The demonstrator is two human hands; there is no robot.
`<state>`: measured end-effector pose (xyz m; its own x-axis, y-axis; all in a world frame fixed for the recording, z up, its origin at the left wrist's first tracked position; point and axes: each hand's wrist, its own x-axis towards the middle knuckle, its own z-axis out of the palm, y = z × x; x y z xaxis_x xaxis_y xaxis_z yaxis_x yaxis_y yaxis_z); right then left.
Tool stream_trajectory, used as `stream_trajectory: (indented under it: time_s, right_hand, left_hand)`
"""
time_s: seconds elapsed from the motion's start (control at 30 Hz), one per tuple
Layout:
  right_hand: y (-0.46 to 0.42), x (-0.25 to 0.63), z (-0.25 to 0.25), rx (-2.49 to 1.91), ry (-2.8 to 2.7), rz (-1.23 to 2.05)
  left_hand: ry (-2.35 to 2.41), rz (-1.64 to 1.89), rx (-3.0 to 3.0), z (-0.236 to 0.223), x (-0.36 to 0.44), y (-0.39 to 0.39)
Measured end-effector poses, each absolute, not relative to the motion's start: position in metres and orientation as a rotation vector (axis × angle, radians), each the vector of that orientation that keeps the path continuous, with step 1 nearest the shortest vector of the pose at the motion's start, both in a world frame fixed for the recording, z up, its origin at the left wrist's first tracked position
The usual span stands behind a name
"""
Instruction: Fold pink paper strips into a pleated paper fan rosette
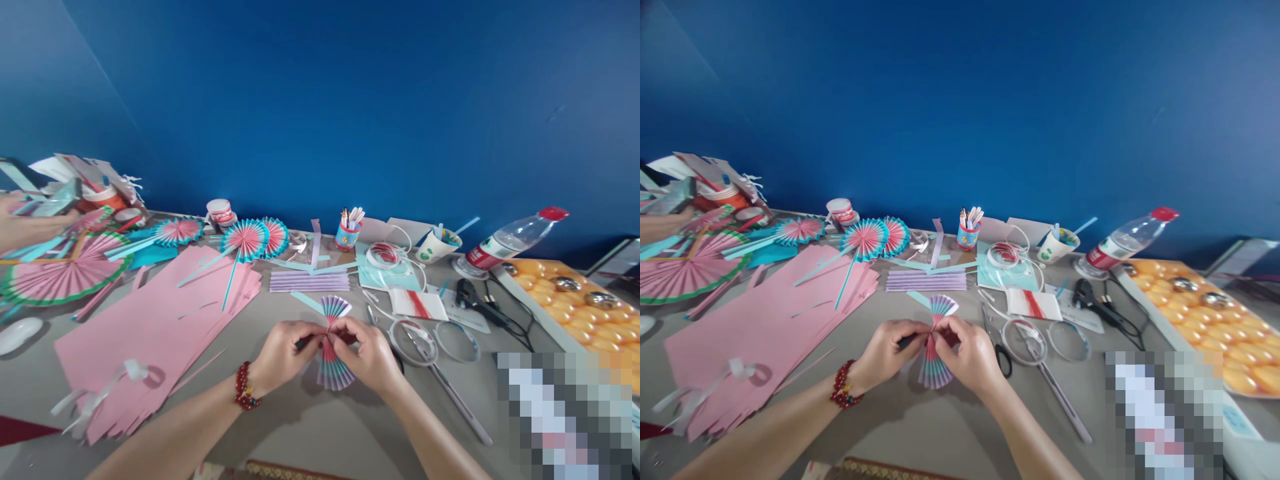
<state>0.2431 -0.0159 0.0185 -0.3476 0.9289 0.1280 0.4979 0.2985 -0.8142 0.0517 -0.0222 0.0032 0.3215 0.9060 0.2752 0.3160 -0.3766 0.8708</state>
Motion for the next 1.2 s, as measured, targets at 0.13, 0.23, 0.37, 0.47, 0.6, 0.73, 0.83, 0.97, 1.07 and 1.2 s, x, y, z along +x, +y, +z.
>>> stream_trajectory:
  time_s: [0.13,0.23,0.37,0.47,0.6,0.73,0.83,0.97,1.07,1.2]
  right_hand:
    - [-0.0163,0.2430,0.0192,-1.264,-1.958,0.916]
    - [-0.0170,0.2425,0.0189,-1.286,-1.962,0.890]
    - [-0.0174,0.2419,0.0179,-1.311,-1.963,0.864]
    - [-0.0171,0.2426,0.0168,-1.318,-1.952,0.879]
    - [-0.0165,0.2438,0.0159,-1.320,-1.929,0.924]
    - [-0.0167,0.2437,0.0174,-1.306,-1.911,0.943]
    - [-0.0172,0.2429,0.0185,-1.297,-1.906,0.959]
    - [-0.0178,0.2423,0.0173,-1.287,-1.906,0.964]
    - [-0.0180,0.2422,0.0159,-1.295,-1.917,0.928]
    - [-0.0184,0.2424,0.0149,-1.303,-1.934,0.890]
  left_hand:
    - [1.088,1.037,1.873,0.0017,0.0518,-0.0217]
    - [1.086,1.041,1.878,0.0014,0.0519,-0.0215]
    - [1.093,1.032,1.870,0.0021,0.0521,-0.0222]
    - [1.085,1.016,1.834,0.0041,0.0529,-0.0227]
    - [1.071,0.995,1.770,0.0067,0.0537,-0.0226]
    - [1.082,0.998,1.766,0.0065,0.0535,-0.0225]
    - [1.102,1.023,1.811,0.0040,0.0531,-0.0224]
    - [1.131,1.045,1.877,-0.0004,0.0532,-0.0226]
    - [1.154,1.038,1.917,-0.0022,0.0537,-0.0230]
    - [1.188,1.034,1.965,-0.0018,0.0542,-0.0237]
